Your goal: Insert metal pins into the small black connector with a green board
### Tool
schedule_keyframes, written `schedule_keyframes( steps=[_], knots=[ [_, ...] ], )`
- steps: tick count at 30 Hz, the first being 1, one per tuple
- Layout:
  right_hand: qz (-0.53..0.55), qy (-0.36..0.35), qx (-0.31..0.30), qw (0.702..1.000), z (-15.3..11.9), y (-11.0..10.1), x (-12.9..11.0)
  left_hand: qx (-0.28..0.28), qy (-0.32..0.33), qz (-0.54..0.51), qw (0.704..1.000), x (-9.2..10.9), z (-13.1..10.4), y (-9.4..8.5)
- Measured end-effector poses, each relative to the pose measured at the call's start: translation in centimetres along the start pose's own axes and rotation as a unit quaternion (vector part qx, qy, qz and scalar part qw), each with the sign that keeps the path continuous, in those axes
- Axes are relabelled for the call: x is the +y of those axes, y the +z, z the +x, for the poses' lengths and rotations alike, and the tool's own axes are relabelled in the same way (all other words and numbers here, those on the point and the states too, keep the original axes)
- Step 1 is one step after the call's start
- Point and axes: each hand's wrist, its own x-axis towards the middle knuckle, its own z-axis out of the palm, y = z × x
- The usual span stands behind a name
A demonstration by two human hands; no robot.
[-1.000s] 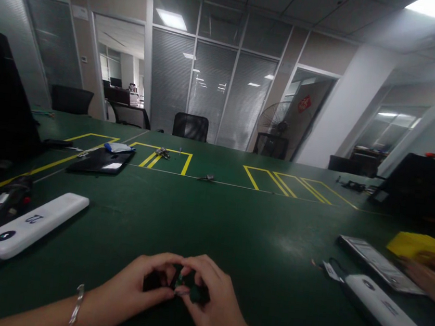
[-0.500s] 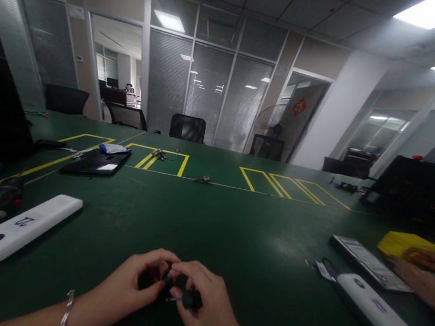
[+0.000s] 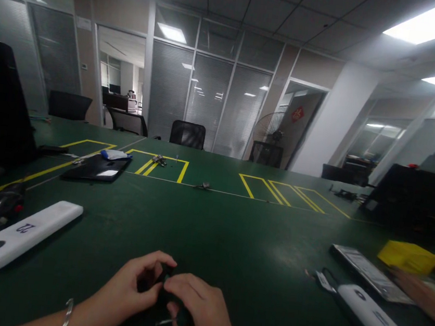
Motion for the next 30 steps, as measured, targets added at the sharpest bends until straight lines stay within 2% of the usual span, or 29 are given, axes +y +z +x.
schedule_keyframes(
  steps=[6,12,20,30],
  knots=[
    [-0.091,-0.019,-0.030,0.995,-0.2,0.3,0.1,0.015,-0.029,0.007,0.999,0.1,0.3,0.2],
    [-0.219,-0.028,-0.090,0.971,-0.4,0.5,-0.4,0.026,-0.042,0.058,0.997,0.5,0.2,0.5],
    [-0.241,-0.009,-0.154,0.958,0.2,0.0,-1.3,0.028,-0.056,0.115,0.991,1.4,0.0,0.4],
    [-0.224,0.012,-0.169,0.960,0.2,-0.2,-2.2,0.022,-0.054,0.128,0.990,1.4,-0.2,0.4]
  ],
)
